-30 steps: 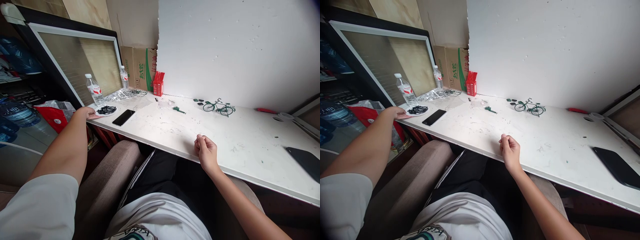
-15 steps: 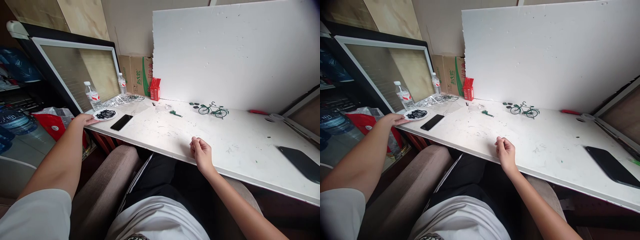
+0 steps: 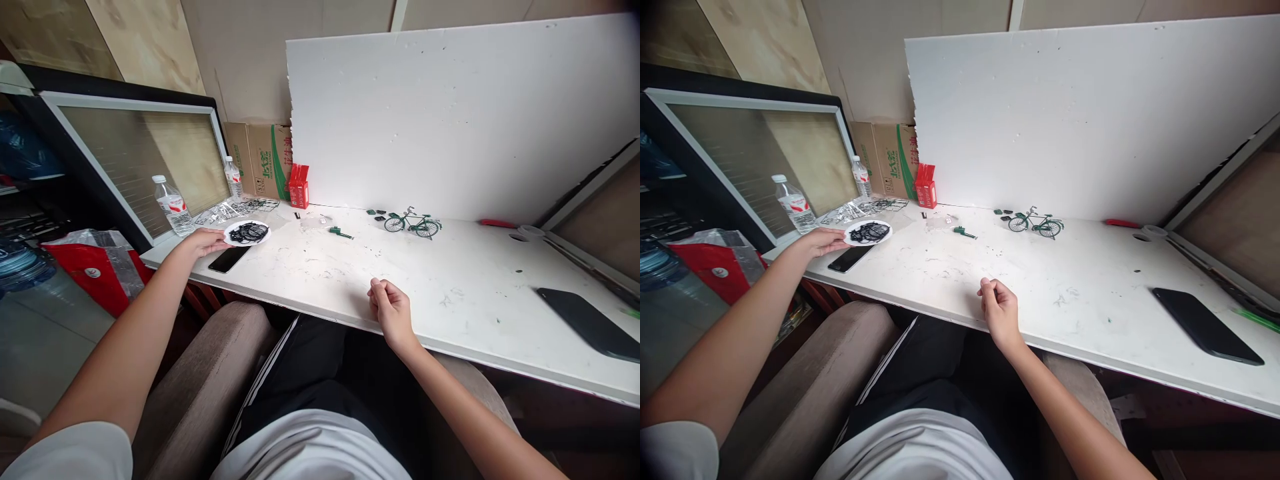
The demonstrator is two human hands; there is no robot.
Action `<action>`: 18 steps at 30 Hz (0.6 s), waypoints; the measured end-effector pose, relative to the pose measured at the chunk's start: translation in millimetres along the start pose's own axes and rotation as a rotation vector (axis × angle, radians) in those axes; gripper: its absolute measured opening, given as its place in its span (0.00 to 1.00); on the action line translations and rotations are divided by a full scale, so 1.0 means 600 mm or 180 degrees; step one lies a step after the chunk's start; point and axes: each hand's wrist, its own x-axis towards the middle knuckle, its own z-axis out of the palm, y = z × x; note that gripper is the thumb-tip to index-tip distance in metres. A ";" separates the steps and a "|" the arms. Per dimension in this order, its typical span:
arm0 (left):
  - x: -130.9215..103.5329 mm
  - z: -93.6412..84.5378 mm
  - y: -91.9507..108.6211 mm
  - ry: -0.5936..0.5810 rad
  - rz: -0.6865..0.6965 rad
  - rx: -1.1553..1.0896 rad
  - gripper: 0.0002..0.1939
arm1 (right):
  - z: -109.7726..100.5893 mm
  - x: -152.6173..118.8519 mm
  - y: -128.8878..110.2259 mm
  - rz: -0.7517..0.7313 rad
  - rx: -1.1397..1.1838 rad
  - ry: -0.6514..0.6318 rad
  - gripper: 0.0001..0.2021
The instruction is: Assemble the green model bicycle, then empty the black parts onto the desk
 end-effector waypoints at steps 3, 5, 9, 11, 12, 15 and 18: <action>-0.004 0.052 -0.004 -0.0394 -0.0024 -0.0115 0.15 | 0.000 -0.001 0.000 0.0020 0.0019 0.0014 0.26; -0.012 0.089 -0.007 -0.0683 -0.0050 -0.0104 0.14 | 0.000 -0.001 -0.001 0.0025 -0.0003 0.0026 0.27; -0.040 0.166 -0.016 -0.1317 0.0051 -0.0147 0.13 | -0.008 0.006 -0.006 -0.0037 -0.0293 -0.0061 0.27; -0.059 0.206 -0.019 -0.1567 0.0053 -0.0037 0.12 | -0.017 0.013 -0.012 -0.0208 -0.0637 -0.0127 0.26; -0.070 0.226 -0.021 -0.1637 0.0028 0.0034 0.11 | -0.023 0.017 -0.015 -0.0297 -0.0846 -0.0138 0.25; -0.101 0.280 -0.024 -0.1925 0.0112 0.0154 0.11 | -0.043 0.034 -0.022 -0.0423 -0.1540 -0.0157 0.21; -0.125 0.324 -0.026 -0.2193 0.0161 0.0248 0.11 | -0.062 0.052 -0.027 -0.0397 -0.2209 -0.0192 0.22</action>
